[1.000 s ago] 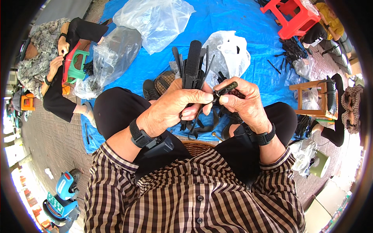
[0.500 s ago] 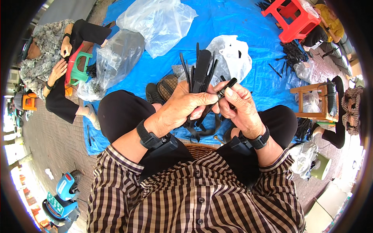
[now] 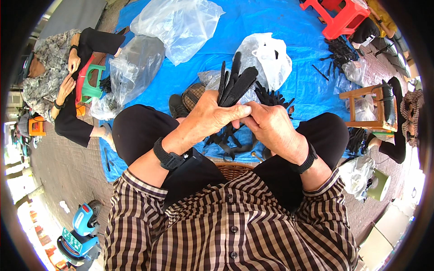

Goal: The recorder is assembling black straps and buckles by threading and fastening them together.

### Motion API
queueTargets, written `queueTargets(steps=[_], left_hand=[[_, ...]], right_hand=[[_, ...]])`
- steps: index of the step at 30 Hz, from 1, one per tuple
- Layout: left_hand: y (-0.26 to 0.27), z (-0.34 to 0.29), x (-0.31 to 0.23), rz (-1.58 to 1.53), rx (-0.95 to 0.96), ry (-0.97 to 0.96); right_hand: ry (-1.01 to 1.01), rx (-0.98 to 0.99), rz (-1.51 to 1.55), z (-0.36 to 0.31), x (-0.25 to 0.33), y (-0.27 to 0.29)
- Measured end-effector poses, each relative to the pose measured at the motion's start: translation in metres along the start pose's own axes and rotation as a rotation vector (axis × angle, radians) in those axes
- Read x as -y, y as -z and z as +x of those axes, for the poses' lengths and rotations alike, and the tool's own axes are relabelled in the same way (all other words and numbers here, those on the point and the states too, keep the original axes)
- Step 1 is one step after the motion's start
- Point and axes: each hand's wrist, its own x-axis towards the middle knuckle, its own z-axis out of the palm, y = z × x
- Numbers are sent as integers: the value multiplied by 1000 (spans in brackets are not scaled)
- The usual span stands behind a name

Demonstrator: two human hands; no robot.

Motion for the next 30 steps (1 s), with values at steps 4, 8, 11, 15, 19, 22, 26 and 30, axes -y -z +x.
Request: queueTargets(steps=[4,8,11,15,19,22,26,30], left_hand=[[4,-2,2,37,23,18],[4,-6,4,-154,24,51],[10,-10,1,-237,82,72],[12,-17,-1,-238,104,71],[15,-21,-6,-295,106,98],[16,-23,-8,-335,131,95],[18,-24,-7,-363,147,68],[19,-24,-4,-378,178,45]], right_hand=[[46,-39,-26,0,6,6],[58,-56,-12,-2,9,11],[67,-68,67,-2,9,15],[43,-10,61,-6,8,18],[114,-74,186,-7,9,20],[81,-77,288,-6,11,23],[39,-62,355,-7,12,24],[29,-39,385,-7,13,24]])
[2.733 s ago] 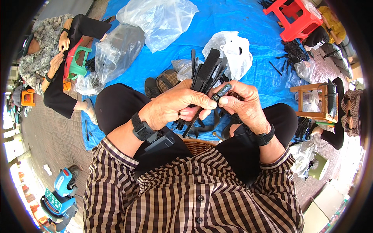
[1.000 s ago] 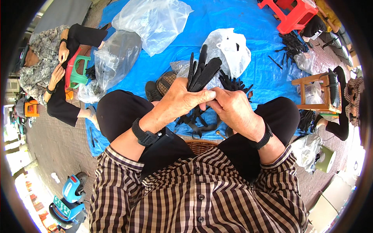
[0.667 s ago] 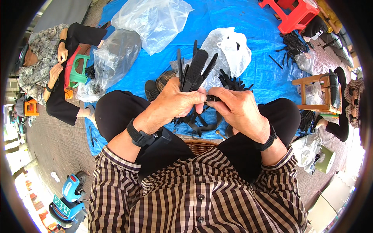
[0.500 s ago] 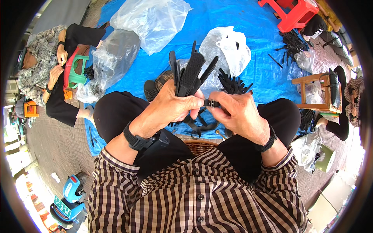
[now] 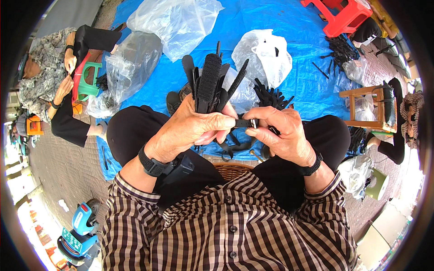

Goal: The recorder is assembling black straps and buckles by threading and fastening them together.

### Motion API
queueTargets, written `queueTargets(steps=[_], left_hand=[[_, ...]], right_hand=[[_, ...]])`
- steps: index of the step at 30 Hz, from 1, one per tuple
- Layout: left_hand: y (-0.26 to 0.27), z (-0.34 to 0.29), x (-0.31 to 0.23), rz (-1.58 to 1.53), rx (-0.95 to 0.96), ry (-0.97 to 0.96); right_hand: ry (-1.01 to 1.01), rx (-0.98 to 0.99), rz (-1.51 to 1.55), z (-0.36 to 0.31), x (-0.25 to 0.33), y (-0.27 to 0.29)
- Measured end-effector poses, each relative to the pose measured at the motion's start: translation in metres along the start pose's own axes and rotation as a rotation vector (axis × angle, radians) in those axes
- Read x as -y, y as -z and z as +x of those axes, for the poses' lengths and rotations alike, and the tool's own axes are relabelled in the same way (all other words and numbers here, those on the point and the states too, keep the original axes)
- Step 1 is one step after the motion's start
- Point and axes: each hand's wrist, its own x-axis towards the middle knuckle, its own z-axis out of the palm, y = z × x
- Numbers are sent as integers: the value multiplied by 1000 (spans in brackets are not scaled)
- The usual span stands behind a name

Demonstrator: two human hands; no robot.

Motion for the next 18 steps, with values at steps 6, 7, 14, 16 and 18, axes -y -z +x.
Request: queueTargets(steps=[6,7,14,16,18], left_hand=[[-7,4,-3,120,-7,71],[-9,5,-2,117,-9,74],[-12,10,1,321,-10,38],[-9,6,3,156,56,99],[-9,3,5,83,63,107]], right_hand=[[183,2,-258,1,-2,0],[181,5,-255,1,-3,-1],[260,22,-368,-1,-4,-3],[230,45,-323,-1,1,1],[218,65,-292,-3,2,2]])
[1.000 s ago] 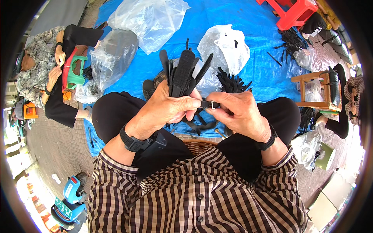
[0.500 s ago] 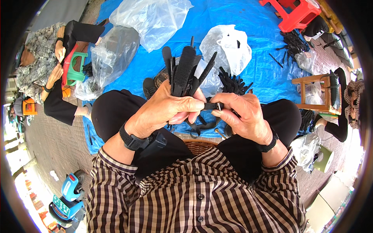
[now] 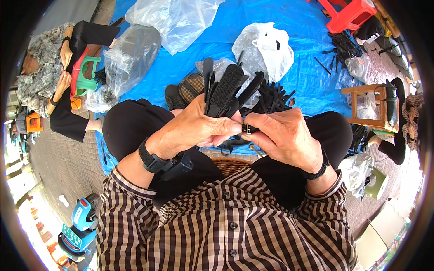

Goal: The recorder is assembling black straps and buckles by threading and fastening them together.

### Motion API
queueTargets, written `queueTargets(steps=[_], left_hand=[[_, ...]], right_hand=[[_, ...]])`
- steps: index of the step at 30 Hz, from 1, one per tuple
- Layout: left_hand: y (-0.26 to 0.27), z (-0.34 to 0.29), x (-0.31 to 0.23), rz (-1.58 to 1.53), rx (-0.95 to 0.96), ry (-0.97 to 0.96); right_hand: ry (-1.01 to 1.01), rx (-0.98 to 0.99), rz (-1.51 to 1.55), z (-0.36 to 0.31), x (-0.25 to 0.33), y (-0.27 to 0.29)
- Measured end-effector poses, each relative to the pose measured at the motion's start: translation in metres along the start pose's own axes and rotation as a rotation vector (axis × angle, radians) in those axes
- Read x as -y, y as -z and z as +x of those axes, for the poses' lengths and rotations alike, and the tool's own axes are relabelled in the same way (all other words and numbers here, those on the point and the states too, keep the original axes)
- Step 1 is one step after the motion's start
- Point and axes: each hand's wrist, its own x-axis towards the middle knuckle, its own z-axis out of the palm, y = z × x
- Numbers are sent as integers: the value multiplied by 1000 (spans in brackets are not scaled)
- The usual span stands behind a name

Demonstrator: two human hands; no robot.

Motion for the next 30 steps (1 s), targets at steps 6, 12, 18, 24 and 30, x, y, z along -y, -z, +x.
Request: queueTargets(steps=[6,12,18,24,30], left_hand=[[-1,-2,8,-148,32,27],[0,-4,3,-208,58,63],[-1,-5,1,-161,20,-15],[-2,-7,-5,-134,32,-14],[-1,-7,0,-169,65,-6]], right_hand=[[-69,92,181,-2,-1,9],[-74,73,280,-2,0,8],[-7,-55,221,-2,-1,0],[-67,-129,339,-4,3,-3],[-76,-105,370,-3,4,1]])
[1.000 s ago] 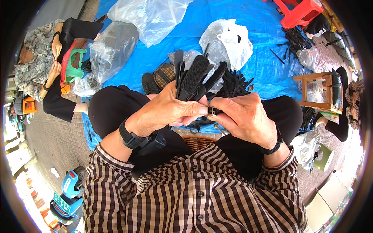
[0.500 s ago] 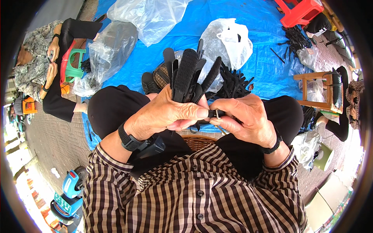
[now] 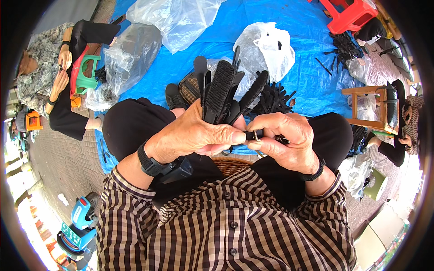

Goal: The recorder is assembling black straps and buckles by threading and fastening them together.

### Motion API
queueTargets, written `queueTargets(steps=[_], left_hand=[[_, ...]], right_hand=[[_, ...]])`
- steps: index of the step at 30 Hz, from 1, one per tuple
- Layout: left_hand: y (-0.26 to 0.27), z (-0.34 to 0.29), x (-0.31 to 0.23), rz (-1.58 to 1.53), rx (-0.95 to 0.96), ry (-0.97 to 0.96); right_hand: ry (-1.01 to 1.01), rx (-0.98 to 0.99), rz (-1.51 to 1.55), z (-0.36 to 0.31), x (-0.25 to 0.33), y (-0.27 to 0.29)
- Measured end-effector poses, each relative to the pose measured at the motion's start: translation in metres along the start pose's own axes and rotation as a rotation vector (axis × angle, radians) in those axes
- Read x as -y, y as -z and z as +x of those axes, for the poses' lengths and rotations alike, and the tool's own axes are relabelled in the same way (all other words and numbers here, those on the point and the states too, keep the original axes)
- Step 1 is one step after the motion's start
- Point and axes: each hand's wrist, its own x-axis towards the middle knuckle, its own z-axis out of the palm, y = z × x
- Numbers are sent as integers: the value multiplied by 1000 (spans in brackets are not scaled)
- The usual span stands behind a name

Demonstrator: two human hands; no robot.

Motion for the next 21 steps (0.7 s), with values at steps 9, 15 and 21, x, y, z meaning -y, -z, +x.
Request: queueTargets(steps=[9,15,21], left_hand=[[-3,0,7,8,-82,0],[-4,-2,6,-52,-33,-2],[-8,-7,-1,-161,-10,72]], right_hand=[[88,14,-353,0,5,-4],[42,32,-185,-2,2,-1],[-18,23,74,-5,-1,0]])
